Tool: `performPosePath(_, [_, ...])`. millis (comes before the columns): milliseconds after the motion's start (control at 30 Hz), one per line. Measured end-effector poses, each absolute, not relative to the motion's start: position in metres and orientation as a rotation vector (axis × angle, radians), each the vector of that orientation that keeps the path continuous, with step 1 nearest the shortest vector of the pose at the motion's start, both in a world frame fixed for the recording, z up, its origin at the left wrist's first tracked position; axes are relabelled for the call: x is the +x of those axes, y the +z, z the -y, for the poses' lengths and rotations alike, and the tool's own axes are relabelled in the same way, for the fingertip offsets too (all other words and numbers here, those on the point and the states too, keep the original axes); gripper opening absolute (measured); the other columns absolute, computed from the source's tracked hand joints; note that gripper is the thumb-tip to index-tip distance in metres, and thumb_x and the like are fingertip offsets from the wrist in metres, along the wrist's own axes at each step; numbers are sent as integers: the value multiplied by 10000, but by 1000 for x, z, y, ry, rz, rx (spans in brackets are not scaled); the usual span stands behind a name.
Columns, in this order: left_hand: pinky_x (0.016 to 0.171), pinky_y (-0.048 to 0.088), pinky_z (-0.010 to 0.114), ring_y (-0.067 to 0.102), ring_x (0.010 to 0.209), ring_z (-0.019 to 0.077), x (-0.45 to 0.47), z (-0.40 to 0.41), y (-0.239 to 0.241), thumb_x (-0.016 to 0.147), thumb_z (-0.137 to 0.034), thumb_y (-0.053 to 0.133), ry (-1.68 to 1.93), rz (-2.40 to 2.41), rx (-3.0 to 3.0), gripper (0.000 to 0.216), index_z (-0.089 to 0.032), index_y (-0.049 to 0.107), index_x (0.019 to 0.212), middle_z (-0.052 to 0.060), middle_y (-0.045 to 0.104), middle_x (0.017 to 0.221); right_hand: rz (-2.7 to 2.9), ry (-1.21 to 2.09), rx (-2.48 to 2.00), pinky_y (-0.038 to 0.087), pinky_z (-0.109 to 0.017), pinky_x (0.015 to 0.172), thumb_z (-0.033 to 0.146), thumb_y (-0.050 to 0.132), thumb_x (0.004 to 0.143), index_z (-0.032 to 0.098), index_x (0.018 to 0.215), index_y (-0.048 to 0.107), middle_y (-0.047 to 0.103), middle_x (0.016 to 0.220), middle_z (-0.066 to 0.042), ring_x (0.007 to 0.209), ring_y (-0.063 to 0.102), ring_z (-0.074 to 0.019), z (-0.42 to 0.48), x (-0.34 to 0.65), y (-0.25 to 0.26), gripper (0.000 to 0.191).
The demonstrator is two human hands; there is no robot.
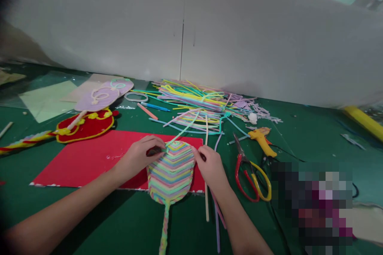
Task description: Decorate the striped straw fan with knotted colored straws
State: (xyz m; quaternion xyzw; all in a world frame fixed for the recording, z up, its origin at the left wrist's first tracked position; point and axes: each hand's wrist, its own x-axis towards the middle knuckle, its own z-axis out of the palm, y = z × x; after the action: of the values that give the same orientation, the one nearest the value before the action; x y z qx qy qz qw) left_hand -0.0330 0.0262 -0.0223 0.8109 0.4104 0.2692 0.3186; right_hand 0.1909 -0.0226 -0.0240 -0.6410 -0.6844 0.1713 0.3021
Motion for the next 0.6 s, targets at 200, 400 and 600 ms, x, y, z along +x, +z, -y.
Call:
performPosePath(200, [736,462,286,530,865,161,-32,-26,-22,761,-244,515,717,-1096,2125,127,-203,577,864,38,576,913,1809,465,-1680,329,-227,526,371,366,862,192,520,393,427,548,19,519,406,-103,23,190,-24,387])
performPosePath(400, [758,456,304,541,874,167,-35,-28,-20,738,-254,551,708,-1078,2092,182,-216,567,916,35,580,926,1801,493,-1687,340,-231,551,378,373,860,189,533,413,459,567,11,545,438,-111,24,190,-22,380])
performPosePath(600, [762,458,296,549,850,152,-38,-30,-20,784,-272,485,802,-1159,1974,166,-208,571,910,32,553,924,1664,377,-1708,367,-241,575,378,412,835,185,668,517,529,671,-17,596,463,-127,21,197,-20,276])
